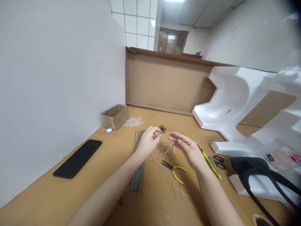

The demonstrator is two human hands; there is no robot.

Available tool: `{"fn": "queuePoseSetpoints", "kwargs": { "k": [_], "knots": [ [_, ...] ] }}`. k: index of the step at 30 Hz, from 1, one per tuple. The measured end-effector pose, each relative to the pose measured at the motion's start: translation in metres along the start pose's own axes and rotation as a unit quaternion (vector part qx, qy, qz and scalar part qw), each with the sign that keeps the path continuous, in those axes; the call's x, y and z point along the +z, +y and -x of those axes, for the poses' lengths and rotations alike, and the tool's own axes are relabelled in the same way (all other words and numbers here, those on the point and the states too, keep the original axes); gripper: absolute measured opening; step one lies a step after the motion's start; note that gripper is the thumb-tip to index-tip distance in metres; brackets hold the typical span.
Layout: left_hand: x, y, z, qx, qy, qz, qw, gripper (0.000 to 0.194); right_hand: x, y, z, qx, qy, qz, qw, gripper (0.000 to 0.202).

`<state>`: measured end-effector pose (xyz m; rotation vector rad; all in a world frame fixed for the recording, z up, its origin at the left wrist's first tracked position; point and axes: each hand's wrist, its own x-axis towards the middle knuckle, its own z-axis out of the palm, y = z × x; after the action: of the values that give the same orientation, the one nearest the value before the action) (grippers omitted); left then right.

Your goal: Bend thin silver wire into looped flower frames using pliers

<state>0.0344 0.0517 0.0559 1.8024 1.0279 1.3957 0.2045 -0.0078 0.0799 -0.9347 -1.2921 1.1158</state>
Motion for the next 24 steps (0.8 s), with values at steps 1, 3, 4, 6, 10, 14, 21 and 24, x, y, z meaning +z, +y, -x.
{"fn": "queuePoseSetpoints", "kwargs": {
  "k": [1, 3, 4, 6, 10, 14, 21, 24],
  "knots": [
    [0.001, 0.002, 0.001, -0.019, -0.006, 0.036, 0.999, 0.009, 0.002, 0.002, 0.0, -0.016, 0.013, -0.007, 1.0, 0.033],
    [0.002, 0.006, 0.001, -0.061, -0.024, 0.115, 0.991, 0.011, 0.005, 0.006, -0.001, -0.051, 0.039, -0.022, 0.998, 0.037],
    [0.002, 0.009, 0.002, -0.074, -0.023, 0.141, 0.987, 0.012, 0.007, 0.007, -0.001, -0.067, 0.049, -0.023, 0.996, 0.039],
    [0.003, 0.013, 0.003, -0.083, -0.008, 0.158, 0.984, 0.014, 0.01, 0.01, -0.001, -0.087, 0.052, 0.008, 0.995, 0.04],
    [0.006, 0.017, 0.008, -0.078, 0.001, 0.152, 0.985, 0.015, 0.015, 0.018, 0.003, -0.164, 0.079, 0.223, 0.958, 0.043],
    [0.012, 0.021, 0.011, -0.102, -0.03, 0.194, 0.975, 0.021, 0.017, 0.026, 0.006, -0.263, 0.107, 0.466, 0.838, 0.056],
    [0.009, 0.024, 0.006, -0.153, -0.074, 0.256, 0.952, 0.033, 0.015, 0.021, 0.005, -0.218, 0.125, 0.434, 0.865, 0.061],
    [0.008, 0.019, 0.004, -0.147, -0.064, 0.259, 0.952, 0.032, 0.009, 0.016, 0.003, -0.189, 0.113, 0.339, 0.915, 0.059]
  ]
}}
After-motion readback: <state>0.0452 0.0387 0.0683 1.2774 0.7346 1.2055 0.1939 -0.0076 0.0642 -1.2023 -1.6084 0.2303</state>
